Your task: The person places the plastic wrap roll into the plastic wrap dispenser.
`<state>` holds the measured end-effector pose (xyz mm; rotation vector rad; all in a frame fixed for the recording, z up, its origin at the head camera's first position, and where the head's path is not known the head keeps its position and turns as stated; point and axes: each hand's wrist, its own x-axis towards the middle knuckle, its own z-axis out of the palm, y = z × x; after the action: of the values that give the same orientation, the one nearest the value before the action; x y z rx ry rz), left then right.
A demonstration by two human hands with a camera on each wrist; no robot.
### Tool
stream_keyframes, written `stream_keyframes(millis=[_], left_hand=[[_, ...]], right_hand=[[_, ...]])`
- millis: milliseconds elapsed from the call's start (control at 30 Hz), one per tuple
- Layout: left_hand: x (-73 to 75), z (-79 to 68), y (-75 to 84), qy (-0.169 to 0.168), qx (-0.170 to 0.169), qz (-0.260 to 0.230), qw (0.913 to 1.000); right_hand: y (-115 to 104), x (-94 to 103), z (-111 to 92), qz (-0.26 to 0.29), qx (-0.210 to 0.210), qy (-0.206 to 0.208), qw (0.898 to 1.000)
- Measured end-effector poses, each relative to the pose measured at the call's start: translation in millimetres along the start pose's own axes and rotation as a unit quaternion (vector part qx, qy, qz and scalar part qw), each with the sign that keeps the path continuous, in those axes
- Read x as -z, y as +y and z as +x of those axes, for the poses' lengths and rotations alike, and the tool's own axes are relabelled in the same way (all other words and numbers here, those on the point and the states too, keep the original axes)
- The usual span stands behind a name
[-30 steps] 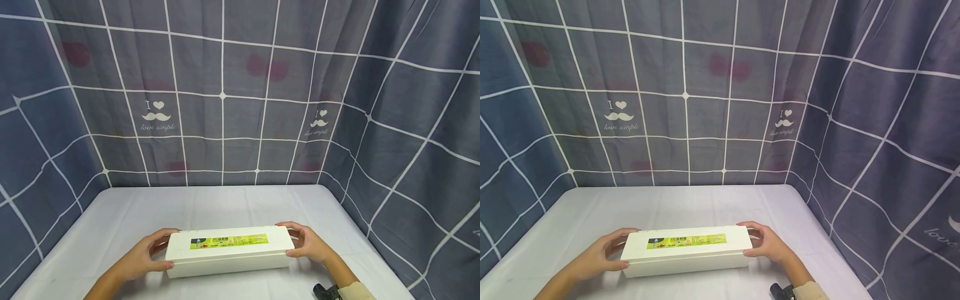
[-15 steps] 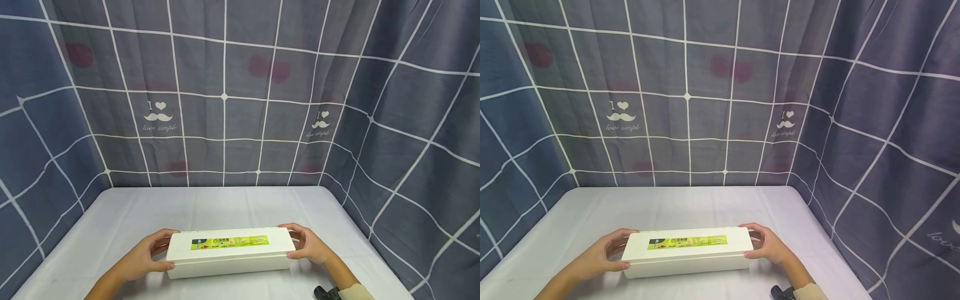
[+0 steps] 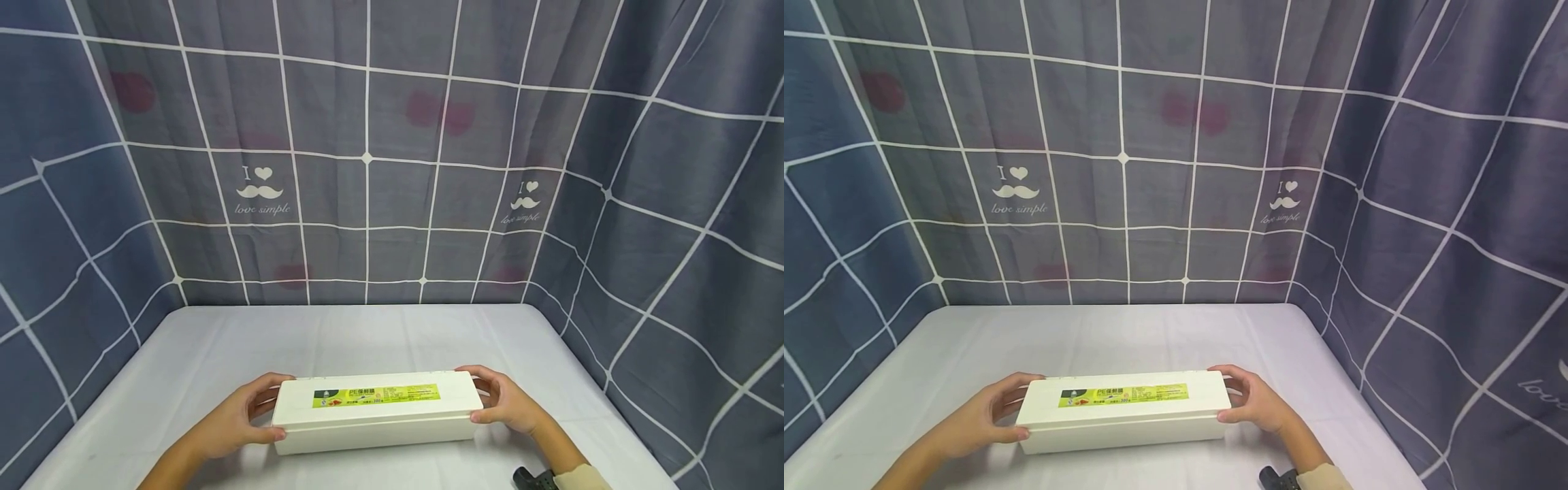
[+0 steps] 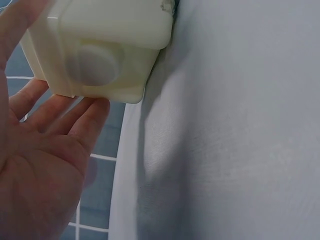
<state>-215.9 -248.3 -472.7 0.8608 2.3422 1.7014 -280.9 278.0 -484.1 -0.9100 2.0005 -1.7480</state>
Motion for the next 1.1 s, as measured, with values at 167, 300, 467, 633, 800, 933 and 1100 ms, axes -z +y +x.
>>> stream_keyframes(millis=[167, 300, 467, 633, 800, 933, 1100], left_hand=[[0.3, 0.8, 0.8, 0.0, 0.011, -0.002, 0.9999], [0.9, 0.2, 1.2, 0.0, 0.01, 0.002, 0.9999], [2.3, 0.4, 2.5, -0.001, 0.014, 0.008, 0.9999], [2.8, 1.6, 2.4, -0.004, 0.024, 0.011, 0.9997], [4.3, 0.5, 2.7, -0.008, 0.025, 0.006, 0.9996], [5.1, -0.2, 5.2, -0.011, 0.023, 0.01, 0.9996], [4.8, 0.2, 7.0, -0.011, 0.01, 0.012, 0.9998]], right_hand=[[0.0, 1.7, -0.3, 0.003, -0.013, -0.003, 1.0], [-1.4, 1.5, 0.1, 0.001, -0.02, -0.002, 1.0], [-0.5, 2.5, 1.6, 0.009, -0.014, -0.011, 1.0], [2.1, 4.3, 3.1, 0.009, 0.016, -0.022, 1.0], [3.2, 4.1, 4.2, 0.005, 0.027, -0.022, 0.999], [0.8, 3.4, 2.8, 0.007, 0.013, -0.022, 1.0], [-1.8, 2.6, 0.1, 0.009, -0.001, -0.017, 1.0]])
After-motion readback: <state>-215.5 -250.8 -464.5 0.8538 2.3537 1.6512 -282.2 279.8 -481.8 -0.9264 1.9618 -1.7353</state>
